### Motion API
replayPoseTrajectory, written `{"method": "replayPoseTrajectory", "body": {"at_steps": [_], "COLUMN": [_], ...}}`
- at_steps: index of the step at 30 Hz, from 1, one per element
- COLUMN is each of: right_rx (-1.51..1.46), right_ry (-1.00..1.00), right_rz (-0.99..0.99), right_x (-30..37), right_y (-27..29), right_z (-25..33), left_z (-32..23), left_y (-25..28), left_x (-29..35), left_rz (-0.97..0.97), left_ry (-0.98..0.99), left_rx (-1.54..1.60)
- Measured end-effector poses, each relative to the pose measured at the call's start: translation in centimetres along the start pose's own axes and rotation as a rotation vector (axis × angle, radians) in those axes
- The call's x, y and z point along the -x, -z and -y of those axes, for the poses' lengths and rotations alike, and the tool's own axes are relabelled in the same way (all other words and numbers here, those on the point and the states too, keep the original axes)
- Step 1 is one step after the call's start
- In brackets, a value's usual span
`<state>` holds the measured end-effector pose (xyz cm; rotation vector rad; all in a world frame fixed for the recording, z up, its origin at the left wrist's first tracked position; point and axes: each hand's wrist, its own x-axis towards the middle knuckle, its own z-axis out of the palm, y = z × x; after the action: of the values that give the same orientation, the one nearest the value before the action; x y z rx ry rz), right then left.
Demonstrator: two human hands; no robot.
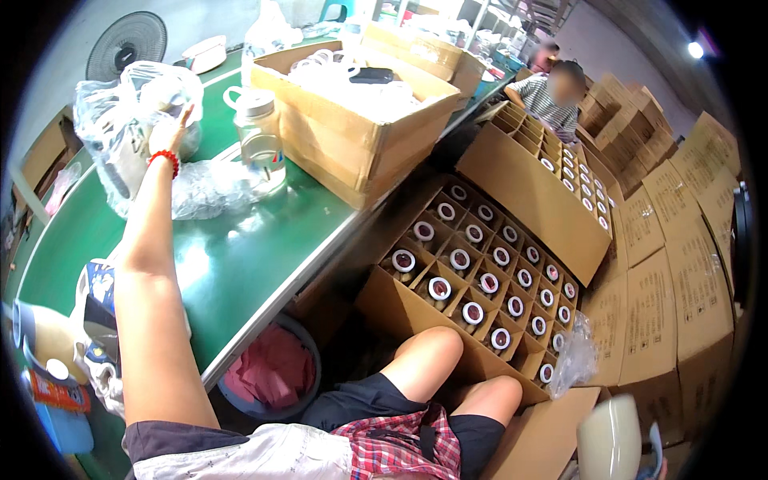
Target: The person assembles small containers by inserting a metal filter into a beige cup, screwing on a gray lid, and placing the unit into a clear plastic bag. The process is repeated for multiple units.
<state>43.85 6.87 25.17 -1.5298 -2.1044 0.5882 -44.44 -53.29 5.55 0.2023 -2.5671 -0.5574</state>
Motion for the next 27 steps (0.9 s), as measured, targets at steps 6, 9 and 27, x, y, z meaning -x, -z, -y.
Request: {"method": "replayPoseTrajectory", "body": {"at_steps": [6, 9, 27], "right_rx": [-0.384, -0.486, -0.348], "right_ry": [0.411, 0.469, 0.385], "right_rz": [0.093, 0.232, 0.729], "right_x": [-3.8, -2.1, 0.3], "right_y": [-18.3, -23.4, -35.7], "right_z": [4.1, 6.1, 12.0], "left_z": [1.9, -0.5, -0.1], "left_y": [4.0, 6.2, -9.3], "left_x": [0.7, 1.8, 3.2], "left_rz": [-0.126, 0.165, 0.31], "left_ry": [0.026, -0.189, 0.035], "left_rx": [-0.022, 0.076, 0.002]}}
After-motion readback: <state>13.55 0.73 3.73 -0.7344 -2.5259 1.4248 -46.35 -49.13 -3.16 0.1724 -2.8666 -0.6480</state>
